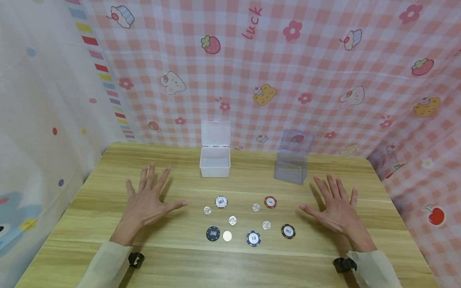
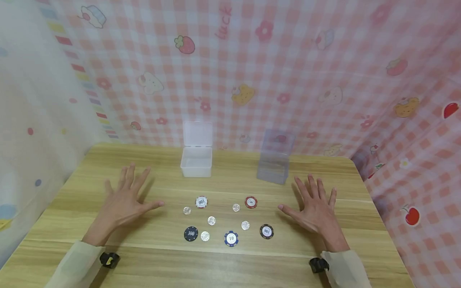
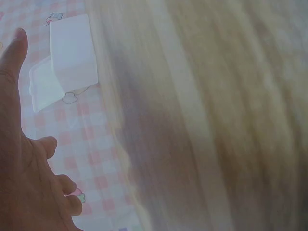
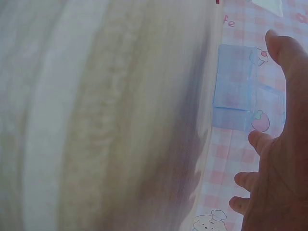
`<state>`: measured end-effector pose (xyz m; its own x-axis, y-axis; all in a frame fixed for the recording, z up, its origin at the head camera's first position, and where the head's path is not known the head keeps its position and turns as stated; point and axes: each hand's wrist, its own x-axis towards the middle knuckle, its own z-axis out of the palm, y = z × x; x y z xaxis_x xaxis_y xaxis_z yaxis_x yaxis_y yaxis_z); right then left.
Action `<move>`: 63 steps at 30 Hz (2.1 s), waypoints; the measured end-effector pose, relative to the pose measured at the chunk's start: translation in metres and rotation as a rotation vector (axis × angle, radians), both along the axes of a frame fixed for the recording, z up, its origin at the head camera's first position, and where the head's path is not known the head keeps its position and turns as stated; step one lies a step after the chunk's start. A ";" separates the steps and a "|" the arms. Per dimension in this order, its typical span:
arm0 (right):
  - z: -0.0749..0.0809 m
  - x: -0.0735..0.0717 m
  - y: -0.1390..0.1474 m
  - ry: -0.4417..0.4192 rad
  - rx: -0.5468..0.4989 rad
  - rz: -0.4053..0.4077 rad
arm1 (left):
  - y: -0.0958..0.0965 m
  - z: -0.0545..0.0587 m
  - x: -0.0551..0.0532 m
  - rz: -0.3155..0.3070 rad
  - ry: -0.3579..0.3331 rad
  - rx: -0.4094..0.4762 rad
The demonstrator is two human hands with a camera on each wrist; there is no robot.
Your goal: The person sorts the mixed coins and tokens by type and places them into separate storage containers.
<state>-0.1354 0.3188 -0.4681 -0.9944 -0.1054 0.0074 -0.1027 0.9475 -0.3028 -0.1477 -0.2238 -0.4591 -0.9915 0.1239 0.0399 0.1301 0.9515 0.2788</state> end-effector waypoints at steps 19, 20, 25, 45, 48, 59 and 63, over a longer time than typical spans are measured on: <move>0.009 0.004 -0.015 0.069 -0.119 0.087 | 0.012 -0.003 -0.018 -0.010 -0.051 0.123; 0.010 0.005 -0.017 0.064 -0.131 0.087 | 0.013 -0.003 -0.019 -0.010 -0.053 0.132; 0.016 0.007 -0.024 0.055 -0.181 0.090 | 0.019 -0.003 -0.024 0.007 -0.077 0.177; 0.019 0.004 -0.053 0.042 -0.316 0.193 | 0.031 -0.002 -0.054 0.024 -0.116 0.504; 0.018 0.004 -0.057 0.032 -0.326 0.200 | 0.034 -0.002 -0.056 0.052 -0.089 0.533; 0.012 0.001 -0.076 0.008 -0.371 0.255 | 0.043 -0.005 -0.064 0.077 -0.035 0.641; 0.008 -0.001 -0.084 0.006 -0.365 0.276 | 0.044 -0.008 -0.069 0.035 -0.053 0.650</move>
<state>-0.1367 0.2345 -0.4601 -0.9292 -0.3560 0.0993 -0.3395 0.7159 -0.6101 -0.2168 -0.1794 -0.4675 -0.9972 0.0585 0.0468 0.0723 0.5899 0.8042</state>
